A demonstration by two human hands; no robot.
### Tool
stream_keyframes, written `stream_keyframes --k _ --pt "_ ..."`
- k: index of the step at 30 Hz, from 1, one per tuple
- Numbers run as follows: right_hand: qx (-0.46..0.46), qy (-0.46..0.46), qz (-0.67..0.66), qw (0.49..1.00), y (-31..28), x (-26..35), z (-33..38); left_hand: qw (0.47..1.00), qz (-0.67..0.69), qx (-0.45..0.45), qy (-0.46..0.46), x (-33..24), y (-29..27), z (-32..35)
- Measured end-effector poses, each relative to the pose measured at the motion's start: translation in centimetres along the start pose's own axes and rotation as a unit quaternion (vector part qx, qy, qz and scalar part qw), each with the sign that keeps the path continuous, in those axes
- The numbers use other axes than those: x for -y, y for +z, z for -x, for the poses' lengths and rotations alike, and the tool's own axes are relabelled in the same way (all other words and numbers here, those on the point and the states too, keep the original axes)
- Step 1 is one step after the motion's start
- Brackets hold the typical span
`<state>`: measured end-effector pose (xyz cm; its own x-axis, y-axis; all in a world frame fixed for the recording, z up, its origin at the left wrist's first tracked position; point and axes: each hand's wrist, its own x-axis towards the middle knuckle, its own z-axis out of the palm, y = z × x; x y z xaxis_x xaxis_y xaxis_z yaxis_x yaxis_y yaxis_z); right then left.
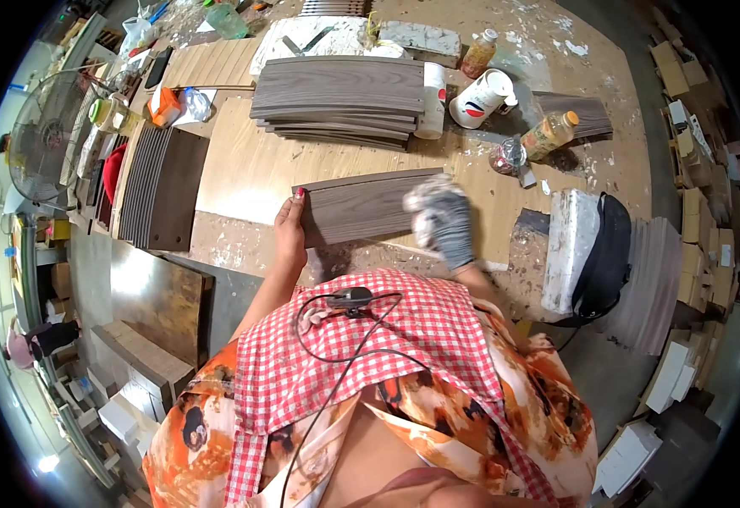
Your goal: The person picks up wood planks one at a time, wipes them with a cloth, and places them onto stacks on a workbench.
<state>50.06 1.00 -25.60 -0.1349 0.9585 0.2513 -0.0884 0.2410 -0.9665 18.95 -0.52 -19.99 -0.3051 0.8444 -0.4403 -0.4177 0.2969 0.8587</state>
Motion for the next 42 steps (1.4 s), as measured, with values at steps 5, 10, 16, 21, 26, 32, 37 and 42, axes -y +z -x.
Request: stream_keyframes --k 5,10,16,21,26,32,37,42 --pt "-0.256 0.081 0.318 0.909 -10.7 1.3 3.1 0.996 -0.007 0.058 0.07 -1.6 -1.1 0.1" --pt "-0.306 0.096 0.2 0.926 -8.0 7.0 -0.2 0.978 -0.044 0.153 0.133 -3.9 1.1 2.4" --pt "-0.027 -0.08 0.085 0.993 3.6 13.5 -5.5 0.94 -0.132 0.221 0.224 -5.1 2.1 3.5" --pt "0.007 -0.104 0.193 0.976 7.4 12.7 -4.2 0.938 -0.158 0.214 0.222 -5.5 2.6 4.7" --pt "-0.053 -0.075 0.24 0.966 1.6 8.7 -1.7 0.925 -0.181 0.181 0.28 -4.4 1.8 4.7" --pt "-0.183 0.104 0.228 0.951 -6.2 2.9 0.3 0.97 -0.061 0.095 0.217 -7.9 0.9 2.2" --pt "-0.22 0.07 0.23 0.945 -4.0 -0.1 3.3 0.958 -0.115 0.008 0.261 -15.6 1.2 -5.0" --pt "-0.12 -0.001 0.455 0.882 -2.5 -0.2 3.6 0.969 -0.134 -0.029 0.205 -20.4 4.8 -10.3"
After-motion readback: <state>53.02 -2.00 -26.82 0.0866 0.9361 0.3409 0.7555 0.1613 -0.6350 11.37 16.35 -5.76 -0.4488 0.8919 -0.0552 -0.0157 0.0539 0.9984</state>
